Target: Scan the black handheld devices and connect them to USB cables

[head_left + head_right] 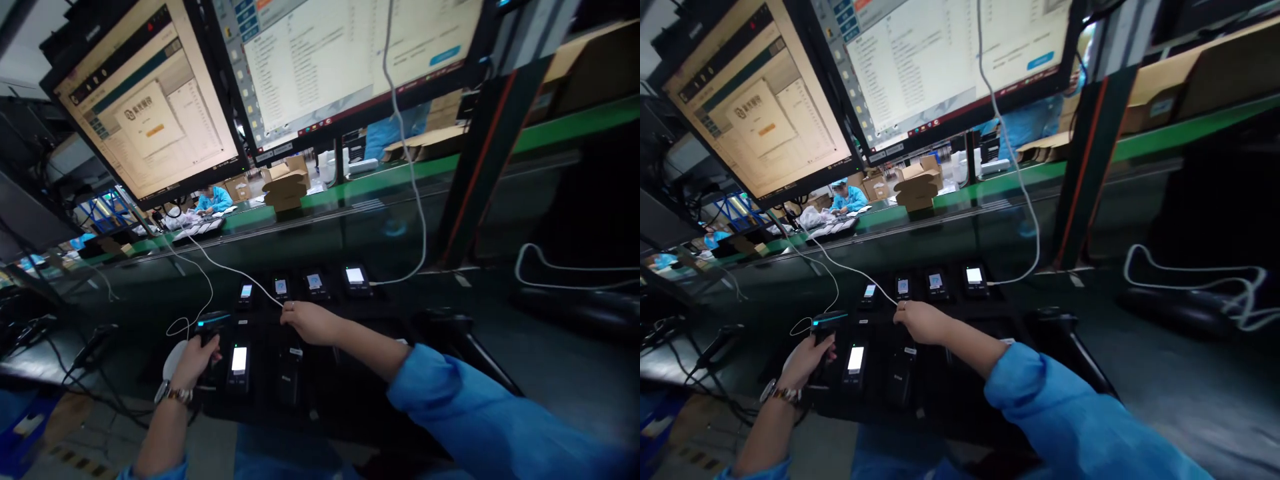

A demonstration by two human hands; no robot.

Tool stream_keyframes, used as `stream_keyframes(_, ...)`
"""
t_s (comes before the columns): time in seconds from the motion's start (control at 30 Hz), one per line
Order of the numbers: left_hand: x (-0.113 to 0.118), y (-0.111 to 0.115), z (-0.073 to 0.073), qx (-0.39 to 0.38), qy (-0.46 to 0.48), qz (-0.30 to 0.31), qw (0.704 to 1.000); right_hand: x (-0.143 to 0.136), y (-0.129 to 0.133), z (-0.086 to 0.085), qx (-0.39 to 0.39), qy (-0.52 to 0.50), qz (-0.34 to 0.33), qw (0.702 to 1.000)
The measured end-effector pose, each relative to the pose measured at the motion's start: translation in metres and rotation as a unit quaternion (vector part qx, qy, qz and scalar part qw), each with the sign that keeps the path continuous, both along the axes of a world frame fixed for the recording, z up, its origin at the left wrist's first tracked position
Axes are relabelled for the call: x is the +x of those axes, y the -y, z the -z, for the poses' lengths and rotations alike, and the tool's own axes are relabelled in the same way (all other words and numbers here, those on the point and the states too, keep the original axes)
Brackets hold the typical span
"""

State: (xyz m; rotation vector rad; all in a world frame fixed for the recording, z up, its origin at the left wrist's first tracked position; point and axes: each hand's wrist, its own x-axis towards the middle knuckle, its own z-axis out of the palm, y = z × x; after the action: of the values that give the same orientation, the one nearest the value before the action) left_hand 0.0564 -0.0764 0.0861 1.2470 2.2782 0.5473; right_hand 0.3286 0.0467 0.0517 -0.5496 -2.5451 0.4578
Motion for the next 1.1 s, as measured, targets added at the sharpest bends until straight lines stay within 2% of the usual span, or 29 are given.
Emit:
stream_keyframes(0.07, 0.036, 0.013, -0.004, 0.005, 0.119, 0.060, 0.991, 0.001, -0.003, -0.002, 0.003, -0.019, 0.014, 1.000)
stream_keyframes(0.13, 0.070, 0.021, -0.004, -0.009, 0.266, 0.107, 0.958, 0.003, -0.006, -0.006, 0.006, -0.041, 0.028, 0.999)
stream_keyframes(0.2, 0.096, 0.023, 0.001, -0.027, 0.323, 0.117, 0.939, 0.005, -0.006, -0.010, 0.009, -0.060, 0.037, 0.997)
stream_keyframes(0.23, 0.103, 0.022, 0.003, -0.034, 0.317, 0.111, 0.941, 0.006, -0.006, -0.013, 0.011, -0.067, 0.038, 0.997)
stream_keyframes(0.33, 0.110, 0.016, 0.011, -0.053, 0.275, 0.093, 0.956, 0.008, -0.002, -0.018, 0.020, -0.079, 0.029, 0.996)
stream_keyframes(0.47, 0.105, 0.014, 0.016, -0.075, 0.242, 0.110, 0.961, 0.009, 0.002, -0.022, 0.026, -0.083, 0.011, 0.996)
stream_keyframes(0.63, 0.108, 0.018, 0.006, -0.088, 0.215, 0.121, 0.965, 0.009, 0.003, -0.025, 0.034, -0.096, 0.000, 0.995)
stream_keyframes(0.73, 0.089, 0.020, -0.005, -0.050, 0.158, 0.118, 0.979, 0.010, 0.007, -0.026, 0.024, -0.120, -0.011, 0.992)
stream_keyframes(0.83, 0.039, 0.019, -0.005, 0.019, 0.054, 0.070, 0.996, 0.013, 0.011, -0.026, -0.025, -0.136, -0.020, 0.990)
stream_keyframes(0.9, 0.001, 0.015, 0.003, 0.042, 0.049, 0.012, 0.998, 0.015, 0.011, -0.028, -0.044, -0.146, -0.025, 0.988)
stream_keyframes(0.97, -0.028, 0.011, 0.015, 0.041, 0.050, -0.019, 0.998, 0.016, 0.012, -0.030, -0.045, -0.153, -0.028, 0.987)
stream_keyframes(1.03, -0.044, 0.009, 0.026, 0.029, 0.042, -0.031, 0.998, 0.016, 0.013, -0.033, -0.043, -0.154, -0.030, 0.987)
stream_keyframes(1.1, -0.051, 0.010, 0.036, 0.013, 0.026, -0.037, 0.999, 0.016, 0.014, -0.035, -0.047, -0.152, -0.033, 0.987)
